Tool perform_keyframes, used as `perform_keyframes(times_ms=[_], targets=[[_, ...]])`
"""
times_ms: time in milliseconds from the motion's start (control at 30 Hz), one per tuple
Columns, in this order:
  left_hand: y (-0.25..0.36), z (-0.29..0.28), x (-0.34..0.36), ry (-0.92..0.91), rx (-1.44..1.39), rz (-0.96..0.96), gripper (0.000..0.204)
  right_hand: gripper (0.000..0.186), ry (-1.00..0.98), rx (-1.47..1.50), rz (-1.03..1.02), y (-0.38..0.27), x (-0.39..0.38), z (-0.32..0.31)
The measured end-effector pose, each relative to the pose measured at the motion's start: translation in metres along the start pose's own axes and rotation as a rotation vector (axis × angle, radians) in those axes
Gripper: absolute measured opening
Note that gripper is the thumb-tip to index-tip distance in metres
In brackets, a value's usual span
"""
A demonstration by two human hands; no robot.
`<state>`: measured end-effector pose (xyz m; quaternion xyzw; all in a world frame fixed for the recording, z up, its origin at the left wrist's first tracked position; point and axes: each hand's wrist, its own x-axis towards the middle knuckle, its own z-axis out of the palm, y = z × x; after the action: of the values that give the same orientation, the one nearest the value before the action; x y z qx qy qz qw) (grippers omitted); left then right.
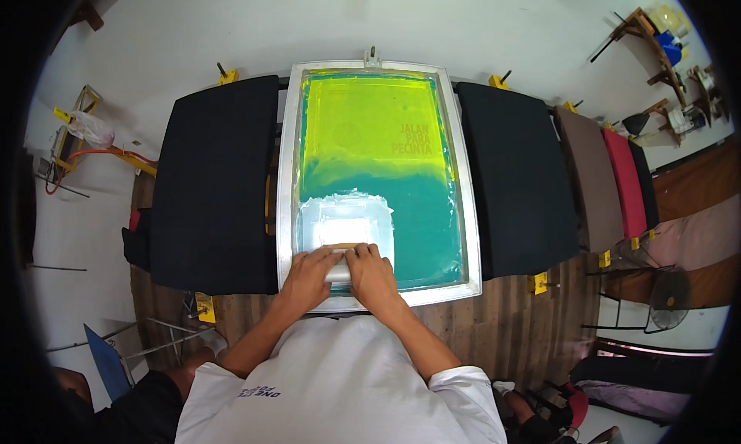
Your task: Applying ink to a garment using a screen and squeegee.
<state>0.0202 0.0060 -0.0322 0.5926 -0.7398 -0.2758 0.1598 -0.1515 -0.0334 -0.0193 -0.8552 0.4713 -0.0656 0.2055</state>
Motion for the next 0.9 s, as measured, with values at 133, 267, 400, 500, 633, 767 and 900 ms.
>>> perform_keyframes(times_ms=[133, 267, 400, 500, 633, 767, 900], targets=[[0.003, -0.009, 0.014, -0.050, -0.078, -0.082, 0.060, 0.046, -0.061, -0.016, 0.010, 0.001, 0.015, -0.008], [-0.009, 0.015, 0.001, 0.073, -0.022, -0.073, 0.063, 0.049, 0.073, -0.018, -0.007, -0.002, 0.008, 0.016], [-0.005, 0.013, -0.009, 0.007, 0.025, -0.026, 0.064, 0.058, 0.000, -0.001, 0.009, -0.012, -0.009, 0.010], [0.005, -0.008, 0.000, -0.101, -0.083, -0.078, 0.064, 0.060, -0.030, 0.017, 0.000, -0.006, -0.003, 0.001], [-0.006, 0.014, 0.001, 0.049, 0.030, -0.024, 0.064, 0.059, -0.016, -0.027, 0.022, -0.014, 0.005, 0.000], [-0.005, 0.025, -0.009, 0.096, 0.080, 0.025, 0.061, 0.058, 0.016, -0.053, -0.004, -0.010, -0.007, 0.011], [0.008, -0.002, -0.007, -0.048, -0.031, -0.024, 0.057, 0.058, -0.105, -0.002, 0.002, -0.008, -0.006, -0.006]])
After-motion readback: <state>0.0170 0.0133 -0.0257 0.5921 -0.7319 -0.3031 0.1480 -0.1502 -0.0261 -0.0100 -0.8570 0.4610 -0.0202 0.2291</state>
